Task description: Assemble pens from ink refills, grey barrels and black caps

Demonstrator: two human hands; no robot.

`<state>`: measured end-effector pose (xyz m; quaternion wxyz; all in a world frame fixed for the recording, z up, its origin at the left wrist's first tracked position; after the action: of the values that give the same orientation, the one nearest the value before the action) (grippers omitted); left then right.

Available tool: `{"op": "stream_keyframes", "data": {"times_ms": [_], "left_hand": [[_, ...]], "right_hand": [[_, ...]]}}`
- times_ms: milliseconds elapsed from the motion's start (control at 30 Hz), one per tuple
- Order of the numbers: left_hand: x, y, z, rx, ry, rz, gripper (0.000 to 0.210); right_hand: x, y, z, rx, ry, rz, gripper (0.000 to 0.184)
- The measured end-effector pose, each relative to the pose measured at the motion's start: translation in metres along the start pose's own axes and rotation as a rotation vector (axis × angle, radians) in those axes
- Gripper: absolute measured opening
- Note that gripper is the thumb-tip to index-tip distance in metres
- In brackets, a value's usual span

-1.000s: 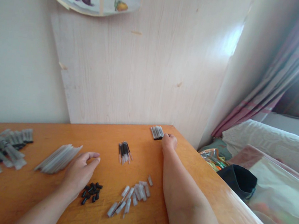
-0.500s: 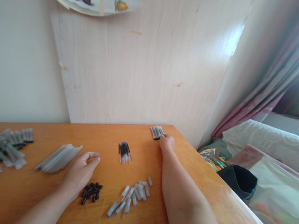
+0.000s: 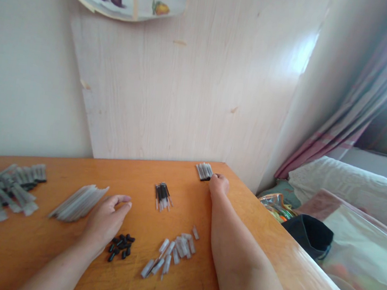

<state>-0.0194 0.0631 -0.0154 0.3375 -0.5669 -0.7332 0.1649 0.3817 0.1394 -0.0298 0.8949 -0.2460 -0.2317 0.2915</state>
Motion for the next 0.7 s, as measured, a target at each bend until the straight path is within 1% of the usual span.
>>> {"op": "stream_keyframes", "data": {"times_ms": [233, 500, 700], "left_hand": [[0.002, 0.004, 0.003, -0.021, 0.001, -0.003, 0.029], [0.001, 0.003, 0.002, -0.011, 0.021, -0.018, 0.028], [0.000, 0.006, 0.002, -0.011, 0.035, -0.031, 0.025]], "right_hand": [[-0.003, -0.005, -0.001, 0.007, -0.008, -0.022, 0.038], [-0.008, -0.005, -0.001, 0.021, -0.031, -0.028, 0.037], [-0.017, -0.012, 0.003, 0.070, -0.040, -0.042, 0.037]]}}
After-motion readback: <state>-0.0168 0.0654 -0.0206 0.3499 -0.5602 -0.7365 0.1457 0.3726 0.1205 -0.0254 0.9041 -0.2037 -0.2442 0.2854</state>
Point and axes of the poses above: each hand's wrist, its own x-axis towards the middle knuckle, its own y-axis out of the palm, z = x × y, the point moved 5 cm from there along x, towards the middle knuckle, and after that the axes turned 5 degrees about -y, right-handed, at the moved point
